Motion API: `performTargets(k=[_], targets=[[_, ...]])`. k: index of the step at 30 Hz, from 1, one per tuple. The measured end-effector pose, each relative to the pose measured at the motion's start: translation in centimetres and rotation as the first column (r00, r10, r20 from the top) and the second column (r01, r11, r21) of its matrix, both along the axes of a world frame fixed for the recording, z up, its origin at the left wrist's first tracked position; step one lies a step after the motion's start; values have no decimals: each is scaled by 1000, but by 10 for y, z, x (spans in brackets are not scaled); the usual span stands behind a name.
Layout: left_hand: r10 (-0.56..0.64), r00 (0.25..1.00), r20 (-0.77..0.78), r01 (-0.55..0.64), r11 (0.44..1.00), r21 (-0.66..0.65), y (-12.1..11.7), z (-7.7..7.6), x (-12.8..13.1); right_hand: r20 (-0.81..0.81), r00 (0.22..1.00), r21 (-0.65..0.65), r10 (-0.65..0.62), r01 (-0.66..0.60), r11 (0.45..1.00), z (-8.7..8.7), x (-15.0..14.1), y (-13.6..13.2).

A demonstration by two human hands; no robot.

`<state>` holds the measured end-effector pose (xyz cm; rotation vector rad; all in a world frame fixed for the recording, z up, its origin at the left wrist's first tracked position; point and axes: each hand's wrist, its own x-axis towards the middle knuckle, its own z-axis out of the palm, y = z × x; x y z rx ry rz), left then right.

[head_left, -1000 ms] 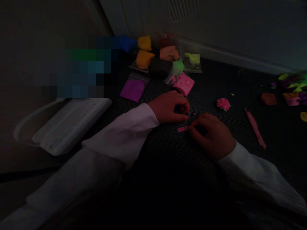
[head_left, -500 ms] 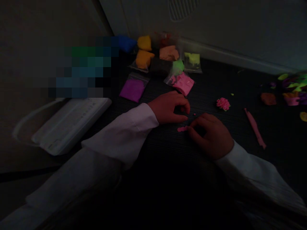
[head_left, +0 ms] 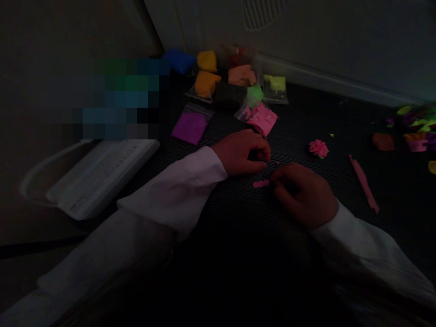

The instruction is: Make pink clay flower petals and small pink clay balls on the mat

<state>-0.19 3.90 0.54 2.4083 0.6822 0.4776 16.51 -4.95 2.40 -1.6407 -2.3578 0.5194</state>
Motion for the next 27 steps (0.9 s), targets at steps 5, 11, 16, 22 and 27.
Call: performTargets(k=[5, 11, 16, 22, 27], targets=[[2, 1000, 5, -2, 1000, 1, 0, 0, 0, 21, 1000, -21, 23, -22, 1000, 2, 1, 0], [-1, 1000, -8, 1, 1000, -4, 0, 0, 0, 57, 998, -6, 24, -24, 1000, 0, 1, 0], [8, 1000, 1, -8, 1000, 0, 0, 0, 1, 78, 997, 15, 18, -20, 1000, -1, 0, 0], [8, 1000, 7, -8, 1000, -1, 0, 0, 0, 63, 998, -13, 13, -12, 1000, 1, 0, -1], [13, 1000, 7, -13, 1000, -4, -1, 0, 0, 56, 998, -4, 20, -20, 1000, 1, 0, -1]])
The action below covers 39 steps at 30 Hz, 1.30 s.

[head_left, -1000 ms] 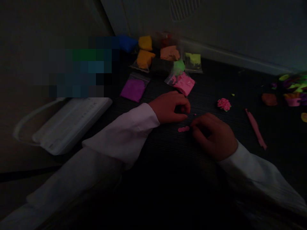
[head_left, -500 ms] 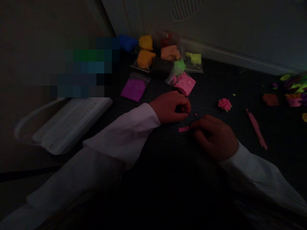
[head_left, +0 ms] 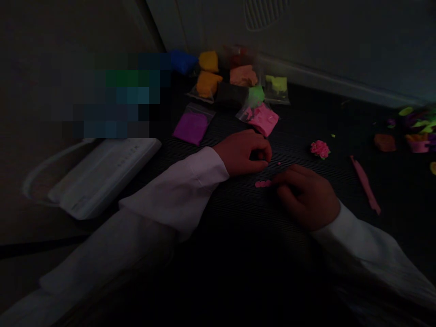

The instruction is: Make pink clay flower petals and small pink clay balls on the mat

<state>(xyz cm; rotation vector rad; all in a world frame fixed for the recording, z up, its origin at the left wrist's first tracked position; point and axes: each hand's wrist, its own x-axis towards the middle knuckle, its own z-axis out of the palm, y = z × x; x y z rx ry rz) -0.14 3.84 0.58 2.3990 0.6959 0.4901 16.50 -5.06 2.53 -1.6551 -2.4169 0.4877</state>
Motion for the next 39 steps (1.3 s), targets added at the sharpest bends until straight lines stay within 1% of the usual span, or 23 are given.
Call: performTargets(k=[8, 14, 18, 22, 24, 26, 28, 29, 31, 34, 36, 39], targets=[[-3, 1000, 4, 3, 1000, 14, 0, -1, 0, -4, 999, -37, 48, -48, 998, 1, -1, 0], [5, 1000, 6, -5, 1000, 16, 0, -1, 0, -8, 998, -24, 61, -61, 998, -2, 1, 0], [13, 1000, 11, -14, 1000, 10, 0, -1, 0, -31, 998, -4, 48, -48, 999, -2, 1, 0], [31, 999, 16, -31, 1000, -4, 0, 0, 0, -11, 997, -12, 77, -77, 997, -1, 1, -1], [47, 999, 20, -47, 999, -20, 0, 1, 1, -27, 998, 24, 48, -48, 999, 0, 2, -1], [65, 998, 27, -63, 997, -39, 0, 1, 1, -58, 998, 117, -29, 35, 993, 0, 5, 2], [80, 996, 37, -78, 995, -57, 0, 2, 1, -60, 992, 220, -108, 119, 968, -3, 9, 6], [85, 996, 41, -82, 995, -62, 0, 2, 1, -44, 990, 259, -131, 138, 956, -6, 11, 8], [95, 994, 46, -91, 993, -71, 0, 1, 1, 10, 991, 301, -130, 121, 946, -11, 14, 13], [112, 993, 48, -107, 990, -95, -1, 1, 1, 70, 994, 306, -85, 60, 950, -18, 17, 17], [120, 991, 50, -114, 987, -114, -1, 2, 2, 73, 994, 302, -81, 55, 952, -20, 17, 18], [119, 992, 46, -113, 986, -122, -1, 3, 1, 35, 996, 286, -79, 66, 956, -17, 15, 18]])
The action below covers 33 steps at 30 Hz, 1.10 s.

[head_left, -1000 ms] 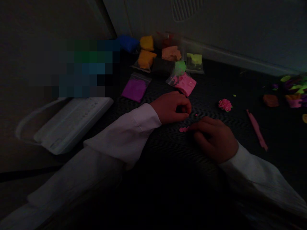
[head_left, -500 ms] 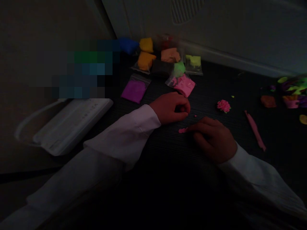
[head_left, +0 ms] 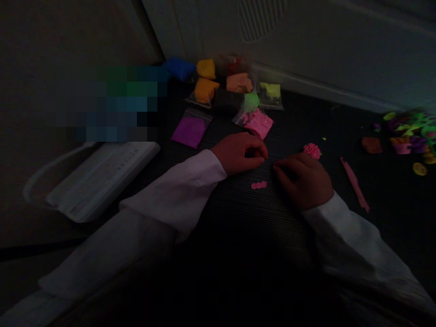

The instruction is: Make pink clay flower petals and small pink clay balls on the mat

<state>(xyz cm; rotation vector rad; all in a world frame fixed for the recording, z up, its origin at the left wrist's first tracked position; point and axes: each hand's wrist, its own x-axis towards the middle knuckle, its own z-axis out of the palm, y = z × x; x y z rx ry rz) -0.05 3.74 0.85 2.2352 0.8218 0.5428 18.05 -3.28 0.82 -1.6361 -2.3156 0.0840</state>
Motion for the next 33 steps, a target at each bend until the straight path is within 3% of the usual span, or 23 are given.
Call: performTargets(k=[19, 33], targets=[[-11, 999, -38, 10, 1000, -17, 1, 3, 0, -59, 997, -144, 44, -52, 988, 3, 0, -3], [-19, 999, -34, 18, 999, -29, 1, 3, -1, -16, 995, -147, 103, -105, 984, 4, 4, -10]])
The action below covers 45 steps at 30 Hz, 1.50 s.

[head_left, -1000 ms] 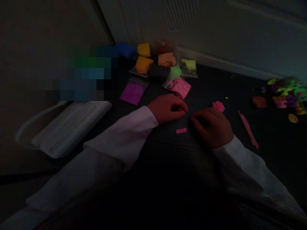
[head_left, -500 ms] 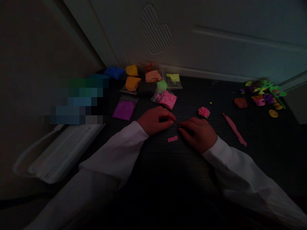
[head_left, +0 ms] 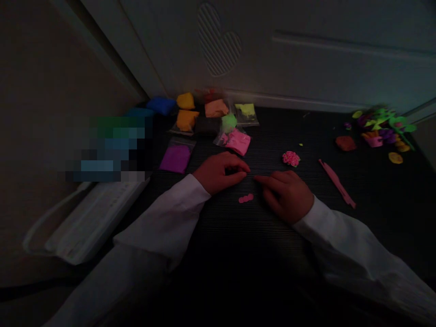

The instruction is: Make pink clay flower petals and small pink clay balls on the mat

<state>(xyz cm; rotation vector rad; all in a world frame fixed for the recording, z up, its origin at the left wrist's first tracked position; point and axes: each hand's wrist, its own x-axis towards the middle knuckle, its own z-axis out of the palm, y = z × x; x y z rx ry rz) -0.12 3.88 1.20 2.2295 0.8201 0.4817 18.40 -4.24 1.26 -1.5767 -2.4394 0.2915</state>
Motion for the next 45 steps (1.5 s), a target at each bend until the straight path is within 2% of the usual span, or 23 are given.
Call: performTargets(k=[11, 37, 45], targets=[[15, 1000, -5, -15, 1000, -10, 0, 0, 1, 82, 996, 31, 23, -26, 999, 1, -1, 0], [24, 1000, 20, -25, 999, 22, 0, -2, 1, 236, 971, 85, -46, 26, 996, 4, -11, -7], [20, 1000, 11, -20, 999, 27, 0, -2, 1, 250, 967, 62, -48, 34, 998, 5, -13, -7]])
